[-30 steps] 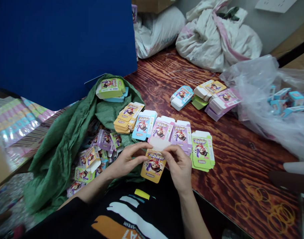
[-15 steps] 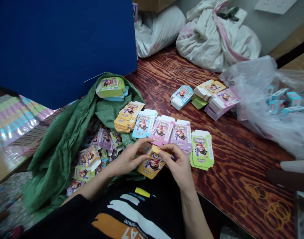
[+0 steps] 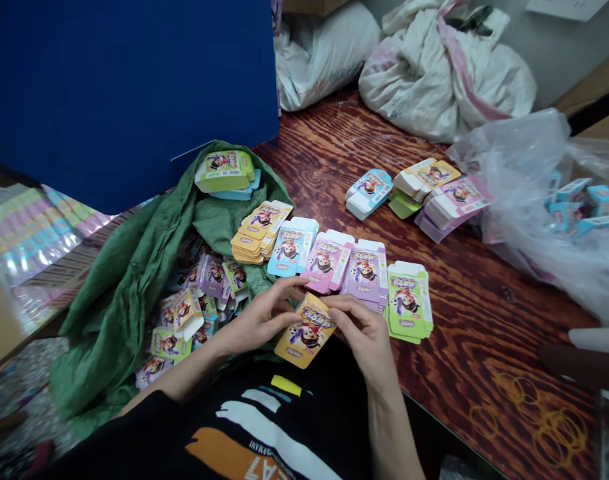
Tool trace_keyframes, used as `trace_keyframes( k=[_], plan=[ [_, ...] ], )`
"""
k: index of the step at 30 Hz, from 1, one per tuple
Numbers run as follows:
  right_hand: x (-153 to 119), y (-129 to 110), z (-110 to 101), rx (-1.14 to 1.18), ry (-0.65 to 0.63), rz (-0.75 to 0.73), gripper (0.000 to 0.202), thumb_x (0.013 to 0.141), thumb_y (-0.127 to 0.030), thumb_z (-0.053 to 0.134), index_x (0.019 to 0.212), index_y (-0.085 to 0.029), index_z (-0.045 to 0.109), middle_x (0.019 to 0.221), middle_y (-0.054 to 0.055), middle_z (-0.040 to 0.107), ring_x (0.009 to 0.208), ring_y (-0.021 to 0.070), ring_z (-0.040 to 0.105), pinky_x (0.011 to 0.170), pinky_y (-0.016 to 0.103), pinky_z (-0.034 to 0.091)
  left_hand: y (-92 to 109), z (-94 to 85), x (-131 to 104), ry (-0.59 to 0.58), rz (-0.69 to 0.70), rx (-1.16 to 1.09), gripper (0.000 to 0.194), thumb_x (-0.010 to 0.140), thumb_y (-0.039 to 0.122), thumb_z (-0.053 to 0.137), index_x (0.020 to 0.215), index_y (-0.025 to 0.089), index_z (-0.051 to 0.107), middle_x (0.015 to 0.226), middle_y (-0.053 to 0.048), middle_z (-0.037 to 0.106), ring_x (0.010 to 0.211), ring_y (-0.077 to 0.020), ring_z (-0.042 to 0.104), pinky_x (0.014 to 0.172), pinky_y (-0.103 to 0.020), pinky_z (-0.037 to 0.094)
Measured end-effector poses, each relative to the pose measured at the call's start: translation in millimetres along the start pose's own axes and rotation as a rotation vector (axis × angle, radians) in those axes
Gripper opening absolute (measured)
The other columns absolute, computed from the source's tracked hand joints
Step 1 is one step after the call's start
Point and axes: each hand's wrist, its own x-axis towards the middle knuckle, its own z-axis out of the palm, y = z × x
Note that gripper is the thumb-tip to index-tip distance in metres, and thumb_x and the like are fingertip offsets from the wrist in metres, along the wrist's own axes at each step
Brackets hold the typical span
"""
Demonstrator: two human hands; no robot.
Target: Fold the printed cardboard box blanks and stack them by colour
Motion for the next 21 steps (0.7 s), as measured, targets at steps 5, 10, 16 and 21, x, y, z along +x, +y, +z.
trace_keyframes(
  k=[5,10,16,21],
  plan=[
    [-4.5,8.2,-5.2,-0.026,-0.040,-0.070,0.018,0.089,-0.042,0.075,0.093,-0.028,0.085,0.094,0.007,0.080,0.088,0.0220,0.074,0.077,0.030,0.060,2.6,-0.2,1.9,-0.031,0.023,0.021,0.048,0.096,0.022,0.059,0.143,0.023,0.049,0.118,-0.008,0.068,0.090,-0.0168,0.069,0.078,-0.029,0.055],
    [-13.4,8.2,-1.1,-0.102,-0.033,-0.223,0.019,0.094,-0.030,0.070,0.108,-0.035,0.082,0.105,0.003,0.080,0.097,0.0197,0.075,0.085,0.028,0.060,5.5,-3.7,2.0,-0.015,0.072,-0.003,0.043,0.096,0.024,0.061,0.139,0.021,0.055,0.124,-0.009,0.068,0.093,-0.0174,0.068,0.081,-0.029,0.055],
    [-18.0,6.7,6.2,-0.186,-0.072,-0.285,0.030,0.096,-0.021,0.066,0.118,-0.038,0.078,0.109,0.001,0.079,0.099,0.0170,0.074,0.087,0.026,0.059,8.5,-9.1,-3.7,-0.047,0.116,0.116,0.038,0.098,0.026,0.061,0.136,0.023,0.062,0.130,-0.010,0.069,0.110,-0.0214,0.067,0.097,-0.035,0.053],
    [-16.0,5.0,13.1,-0.149,-0.189,-0.266,0.028,0.097,-0.024,0.066,0.118,-0.037,0.079,0.104,0.002,0.079,0.093,0.0166,0.075,0.079,0.023,0.060,15.0,-21.8,-13.6,-0.110,0.086,0.114,0.035,0.098,0.025,0.060,0.132,0.020,0.065,0.126,-0.011,0.071,0.109,-0.0219,0.067,0.091,-0.032,0.053]
  ],
)
